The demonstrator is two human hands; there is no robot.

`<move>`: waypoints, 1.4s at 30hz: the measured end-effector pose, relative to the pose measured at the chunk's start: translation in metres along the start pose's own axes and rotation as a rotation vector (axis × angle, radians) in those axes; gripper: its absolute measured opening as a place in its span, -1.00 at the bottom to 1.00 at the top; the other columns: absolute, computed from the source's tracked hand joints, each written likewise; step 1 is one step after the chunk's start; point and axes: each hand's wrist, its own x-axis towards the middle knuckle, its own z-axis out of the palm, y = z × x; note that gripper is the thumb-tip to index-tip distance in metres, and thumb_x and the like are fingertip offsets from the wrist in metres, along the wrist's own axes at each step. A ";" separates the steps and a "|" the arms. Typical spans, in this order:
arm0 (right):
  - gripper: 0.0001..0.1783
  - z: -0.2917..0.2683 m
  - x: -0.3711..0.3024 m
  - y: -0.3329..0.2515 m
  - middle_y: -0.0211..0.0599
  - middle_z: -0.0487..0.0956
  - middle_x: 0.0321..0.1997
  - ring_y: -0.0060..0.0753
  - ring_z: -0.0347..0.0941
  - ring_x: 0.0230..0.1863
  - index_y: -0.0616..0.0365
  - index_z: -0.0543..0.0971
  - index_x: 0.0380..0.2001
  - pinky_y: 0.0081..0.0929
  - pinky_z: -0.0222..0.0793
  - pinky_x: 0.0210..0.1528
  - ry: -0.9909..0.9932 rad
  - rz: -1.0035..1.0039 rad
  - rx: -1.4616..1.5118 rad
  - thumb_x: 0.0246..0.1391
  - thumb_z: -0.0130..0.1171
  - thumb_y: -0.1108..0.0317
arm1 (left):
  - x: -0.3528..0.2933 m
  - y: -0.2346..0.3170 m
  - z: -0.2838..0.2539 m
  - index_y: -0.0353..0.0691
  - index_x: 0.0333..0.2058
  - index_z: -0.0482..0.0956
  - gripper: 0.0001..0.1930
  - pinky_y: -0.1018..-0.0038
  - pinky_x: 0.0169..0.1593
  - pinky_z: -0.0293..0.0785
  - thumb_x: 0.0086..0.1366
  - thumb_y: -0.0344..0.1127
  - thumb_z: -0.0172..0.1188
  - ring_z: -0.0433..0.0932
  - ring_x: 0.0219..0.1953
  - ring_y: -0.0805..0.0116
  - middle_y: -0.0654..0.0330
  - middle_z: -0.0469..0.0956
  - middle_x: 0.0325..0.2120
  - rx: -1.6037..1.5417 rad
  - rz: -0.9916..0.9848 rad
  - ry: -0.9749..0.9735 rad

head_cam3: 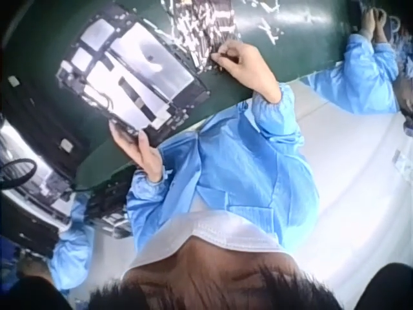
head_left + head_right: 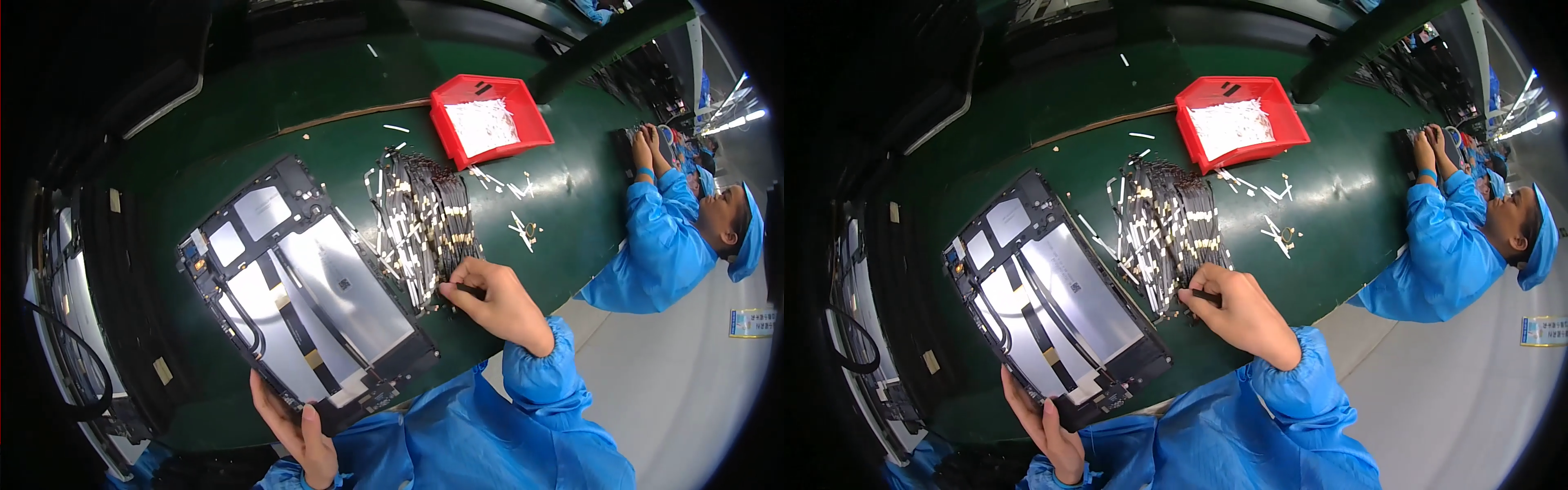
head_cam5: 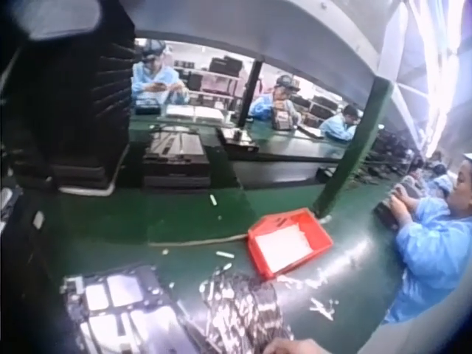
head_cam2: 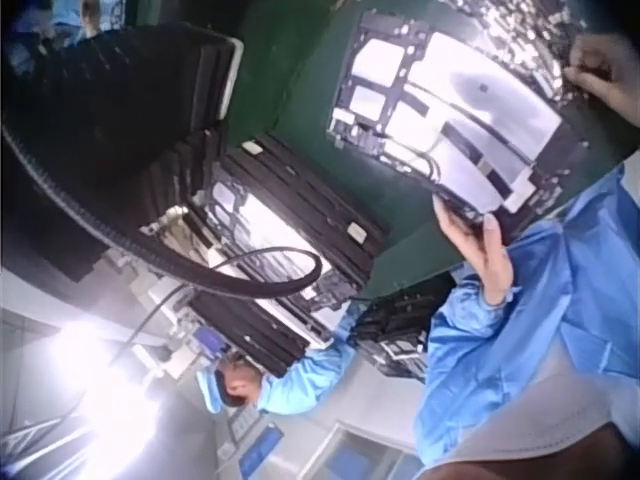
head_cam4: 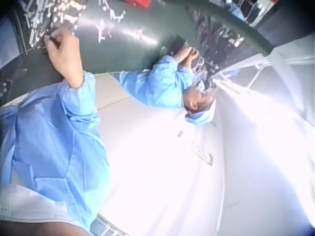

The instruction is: The person assembles internal components of an electronic device by applying adhesive strips to a tablet chassis and connecting ribbon cables, using tweezers for precise placement.

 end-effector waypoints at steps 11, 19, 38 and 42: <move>-0.81 -0.004 -0.012 -0.020 -0.37 0.41 -0.72 -0.69 0.28 -0.65 0.35 0.53 -0.51 -0.62 0.11 -0.62 0.279 0.054 0.146 0.01 0.22 0.40 | -0.009 0.000 -0.019 -0.19 0.27 -0.02 -0.38 0.35 0.29 -0.08 0.24 -0.28 -0.12 -0.01 0.32 0.16 0.00 -0.03 0.29 -0.036 0.010 -0.005; -0.89 0.043 -0.045 -0.065 -0.11 0.62 -0.45 -0.48 0.55 -0.45 0.38 0.61 -0.41 -0.74 0.34 -0.47 0.089 -0.111 0.557 -0.11 0.25 0.63 | -0.023 0.016 -0.046 -0.33 0.09 0.33 -0.50 0.29 0.29 -0.07 0.30 -0.08 -0.05 0.09 0.27 0.11 -0.08 0.12 0.20 0.059 -0.144 -0.206; -0.87 0.101 -0.026 -0.100 -0.15 0.53 -0.46 -0.26 0.45 -0.49 0.30 0.55 -0.48 -0.48 0.36 -0.45 -0.144 -0.528 0.172 -0.20 0.26 0.61 | 0.001 0.001 -0.059 -0.33 -0.42 0.56 -0.68 0.33 0.17 0.00 0.28 -0.19 -0.05 0.16 0.15 0.22 0.00 0.22 0.06 -0.341 -0.263 -0.217; -0.85 0.104 -0.024 -0.109 -0.11 0.47 -0.41 -0.12 0.47 -0.43 0.31 0.53 -0.45 -0.43 0.40 -0.40 -0.163 -0.454 -0.033 -0.17 0.27 0.57 | 0.018 -0.005 -0.051 -0.36 -0.34 0.47 -0.85 0.48 0.01 0.20 0.25 -0.37 0.02 0.32 -0.13 0.34 0.04 0.30 -0.18 -0.219 -0.082 -0.158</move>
